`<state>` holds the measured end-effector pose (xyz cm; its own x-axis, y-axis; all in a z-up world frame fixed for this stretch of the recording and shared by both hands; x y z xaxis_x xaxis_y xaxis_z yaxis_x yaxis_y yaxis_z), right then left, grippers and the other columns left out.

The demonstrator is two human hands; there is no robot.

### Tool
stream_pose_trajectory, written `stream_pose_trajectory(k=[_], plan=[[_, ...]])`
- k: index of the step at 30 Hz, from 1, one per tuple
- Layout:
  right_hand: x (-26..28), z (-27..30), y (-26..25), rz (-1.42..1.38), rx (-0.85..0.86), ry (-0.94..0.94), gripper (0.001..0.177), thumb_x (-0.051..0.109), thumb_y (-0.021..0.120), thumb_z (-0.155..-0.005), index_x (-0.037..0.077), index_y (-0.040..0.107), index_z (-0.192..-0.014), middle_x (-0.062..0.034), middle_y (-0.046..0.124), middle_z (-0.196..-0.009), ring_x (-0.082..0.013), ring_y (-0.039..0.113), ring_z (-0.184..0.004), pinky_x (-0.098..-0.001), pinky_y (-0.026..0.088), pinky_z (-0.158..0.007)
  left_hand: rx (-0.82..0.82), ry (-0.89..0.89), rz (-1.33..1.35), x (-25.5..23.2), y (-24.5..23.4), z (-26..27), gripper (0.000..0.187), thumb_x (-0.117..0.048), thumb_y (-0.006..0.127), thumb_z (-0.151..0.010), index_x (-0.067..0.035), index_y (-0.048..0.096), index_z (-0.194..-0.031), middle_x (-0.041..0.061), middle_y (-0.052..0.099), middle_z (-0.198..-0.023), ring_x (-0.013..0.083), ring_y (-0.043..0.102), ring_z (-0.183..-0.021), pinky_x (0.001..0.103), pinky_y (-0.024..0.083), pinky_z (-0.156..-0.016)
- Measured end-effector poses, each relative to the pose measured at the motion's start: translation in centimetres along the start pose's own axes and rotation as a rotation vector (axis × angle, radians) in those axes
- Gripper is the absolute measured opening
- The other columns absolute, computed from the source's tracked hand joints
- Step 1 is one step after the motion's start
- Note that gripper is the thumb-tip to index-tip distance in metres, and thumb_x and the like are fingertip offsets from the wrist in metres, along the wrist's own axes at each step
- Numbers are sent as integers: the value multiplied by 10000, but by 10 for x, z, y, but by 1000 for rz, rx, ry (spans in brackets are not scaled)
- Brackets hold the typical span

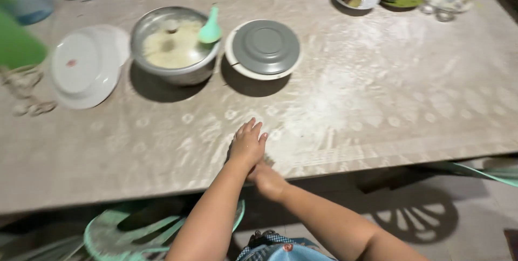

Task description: Clean the dining table with a rag.

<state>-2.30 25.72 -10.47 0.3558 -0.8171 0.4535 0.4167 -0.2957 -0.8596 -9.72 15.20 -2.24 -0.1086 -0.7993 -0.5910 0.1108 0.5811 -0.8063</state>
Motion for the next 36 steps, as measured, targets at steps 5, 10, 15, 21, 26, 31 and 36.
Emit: stream_pose_trajectory(k=[5, 10, 15, 21, 26, 31, 36], plan=[[-162, 44, -65, -353, -526, -43, 307, 90, 513, -954, 51, 718, -1179, -234, 621, -1372, -407, 504, -1344, -503, 314, -1149, 99, 69, -5, -44, 24, -20, 499, -359, 544, -989, -143, 553, -1438, 96, 387, -1606, 345, 341, -1470, 468, 272, -1202], [-311, 164, -151, 415, -839, 423, 559, -14, 503, -674, 128, 699, -1178, -244, 657, -1336, -434, 572, -1189, -533, 437, -1005, 124, 84, -33, -52, 52, -30, 495, -348, 529, -999, -138, 540, -1447, 104, 385, -1601, 347, 337, -1467, 476, 267, -1198], [-260, 66, -74, 57, -834, 308, 452, 127, 479, -948, -68, 528, -1353, -330, 485, -1439, -487, 428, -1365, -541, 264, -1201, 120, 46, -24, -74, 64, -56, 495, -339, 552, -979, -149, 553, -1436, 109, 382, -1604, 337, 342, -1470, 476, 268, -1198], [-120, -3, -154, -184, -217, -144, 511, 117, 566, -898, 36, 571, -1403, -236, 483, -1494, -424, 387, -1431, -491, 239, -1217, 22, 62, 12, -119, 65, -109, 492, -347, 552, -989, -142, 558, -1436, 105, 396, -1608, 339, 357, -1477, 465, 272, -1217], [-391, -5, -233, -433, -590, 304, 507, 165, 374, -1007, 38, 438, -1494, -237, 398, -1554, -399, 339, -1431, -460, 260, -1185, 75, -39, -22, -132, 87, -158, 516, -363, 525, -1001, -141, 510, -1467, 103, 331, -1628, 343, 300, -1485, 473, 245, -1206], [-551, -22, -282, 143, -868, 718, 588, 247, 555, -892, -137, 487, -1331, -407, 421, -1429, -650, 350, -1344, -680, 215, -1029, 108, -120, -72, -136, 97, -198, 531, -372, 506, -1017, -138, 479, -1493, 103, 298, -1650, 332, 272, -1506, 459, 218, -1231], [-247, -79, -324, -1106, -451, 483, 535, 407, 195, -1066, 150, 392, -1493, -234, 526, -1382, -429, 480, -1282, -486, 309, -1172, 148, -214, -85, -137, 114, -220, 540, -288, 471, -1021, -108, 410, -1526, 100, 235, -1676, 319, 201, -1543, 447, 168, -1243]])
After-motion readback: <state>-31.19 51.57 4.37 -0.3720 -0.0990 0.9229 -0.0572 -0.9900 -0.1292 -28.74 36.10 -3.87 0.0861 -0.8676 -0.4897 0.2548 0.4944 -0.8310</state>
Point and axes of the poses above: each hand's wrist, its own z-axis away from the middle knuckle, its own y-axis out of the palm, x = y × z, the point moved 5 cm from there along -z, towards the middle knuckle
